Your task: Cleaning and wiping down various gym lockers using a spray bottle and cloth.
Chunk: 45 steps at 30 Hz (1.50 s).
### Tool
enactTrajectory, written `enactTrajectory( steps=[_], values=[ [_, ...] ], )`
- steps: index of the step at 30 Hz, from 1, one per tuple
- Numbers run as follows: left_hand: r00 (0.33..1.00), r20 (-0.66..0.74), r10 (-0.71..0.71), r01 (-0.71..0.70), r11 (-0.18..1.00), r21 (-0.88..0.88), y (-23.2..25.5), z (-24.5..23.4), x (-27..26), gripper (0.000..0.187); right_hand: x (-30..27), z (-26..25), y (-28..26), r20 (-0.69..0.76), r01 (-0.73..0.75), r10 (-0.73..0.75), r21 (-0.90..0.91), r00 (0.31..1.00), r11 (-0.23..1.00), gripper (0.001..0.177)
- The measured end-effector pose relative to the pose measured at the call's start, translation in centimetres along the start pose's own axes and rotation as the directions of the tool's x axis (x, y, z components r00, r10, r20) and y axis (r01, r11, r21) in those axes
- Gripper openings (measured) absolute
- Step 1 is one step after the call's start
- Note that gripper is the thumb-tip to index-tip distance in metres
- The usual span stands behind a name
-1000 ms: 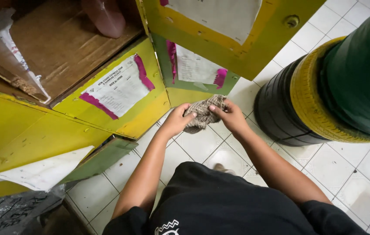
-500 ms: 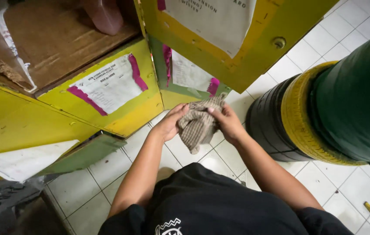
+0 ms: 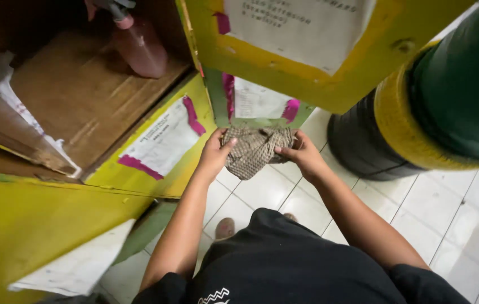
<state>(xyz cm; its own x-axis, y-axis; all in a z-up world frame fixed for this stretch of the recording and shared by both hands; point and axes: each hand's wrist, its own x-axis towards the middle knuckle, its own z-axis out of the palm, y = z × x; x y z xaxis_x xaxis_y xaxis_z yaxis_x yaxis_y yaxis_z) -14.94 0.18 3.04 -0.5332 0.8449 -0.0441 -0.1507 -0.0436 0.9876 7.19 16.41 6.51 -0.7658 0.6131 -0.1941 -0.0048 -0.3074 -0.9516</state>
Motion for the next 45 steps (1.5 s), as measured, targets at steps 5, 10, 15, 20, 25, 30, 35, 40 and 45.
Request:
enactTrajectory(
  steps=[5, 10, 15, 20, 25, 30, 35, 40, 45],
  values=[
    [0.996, -0.032, 0.088, -0.077, 0.964, 0.254, 0.1, -3.4, 0.2, 0.031, 0.7, 4.3, 2.2, -0.211, -0.028, 0.025, -0.013, 0.977, 1.0, 0.052],
    [0.981, -0.137, 0.135, -0.087, 0.946, 0.313, -0.1, -4.9, 0.2, 0.031, -0.3, 8.7, 0.1, -0.271, -0.027, 0.033, 0.023, 0.962, 0.999, 0.076],
    [0.993, -0.071, 0.094, -0.088, 0.993, 0.084, 0.5, -4.9, 0.1, 0.045, -0.6, 9.2, -0.7, 0.011, 0.053, -0.052, -0.224, 0.999, 0.973, 0.068],
    [0.99, 0.092, 0.109, -0.108, 0.994, -0.018, 3.1, -4.0, -0.8, 0.077, 2.2, 3.4, 6.7, -0.086, -0.056, 0.024, -0.393, 0.996, 0.918, 0.025],
    [0.961, 0.032, 0.275, -0.261, 0.865, 0.429, 1.8, -3.4, -0.7, 0.043, 1.4, 4.3, 3.9, 0.031, 0.188, -0.185, -0.096, 0.982, 0.978, 0.023],
    [0.96, -0.069, 0.271, -0.183, 0.794, 0.58, 4.3, -2.3, -1.5, 0.039, 0.7, 5.9, 1.4, 0.074, 0.199, -0.187, -0.216, 0.98, 0.956, 0.033],
    [0.966, -0.037, 0.257, -0.157, 0.692, 0.705, 8.0, -1.8, -2.6, 0.07, 2.0, 5.4, 2.6, -0.056, 0.222, -0.25, -0.306, 0.967, 0.926, 0.038],
    [0.971, 0.224, 0.08, -0.236, 0.459, 0.857, 5.8, -3.1, -3.0, 0.059, 0.3, 8.6, -2.8, 0.065, 0.246, -0.241, -0.406, 0.968, 0.88, 0.067],
    [0.955, 0.264, 0.133, -0.295, 0.342, 0.892, 6.7, -4.5, -3.2, 0.04, 2.3, 6.7, 3.0, 0.254, 0.373, -0.321, -0.839, 0.912, 0.396, 0.045]
  ],
)
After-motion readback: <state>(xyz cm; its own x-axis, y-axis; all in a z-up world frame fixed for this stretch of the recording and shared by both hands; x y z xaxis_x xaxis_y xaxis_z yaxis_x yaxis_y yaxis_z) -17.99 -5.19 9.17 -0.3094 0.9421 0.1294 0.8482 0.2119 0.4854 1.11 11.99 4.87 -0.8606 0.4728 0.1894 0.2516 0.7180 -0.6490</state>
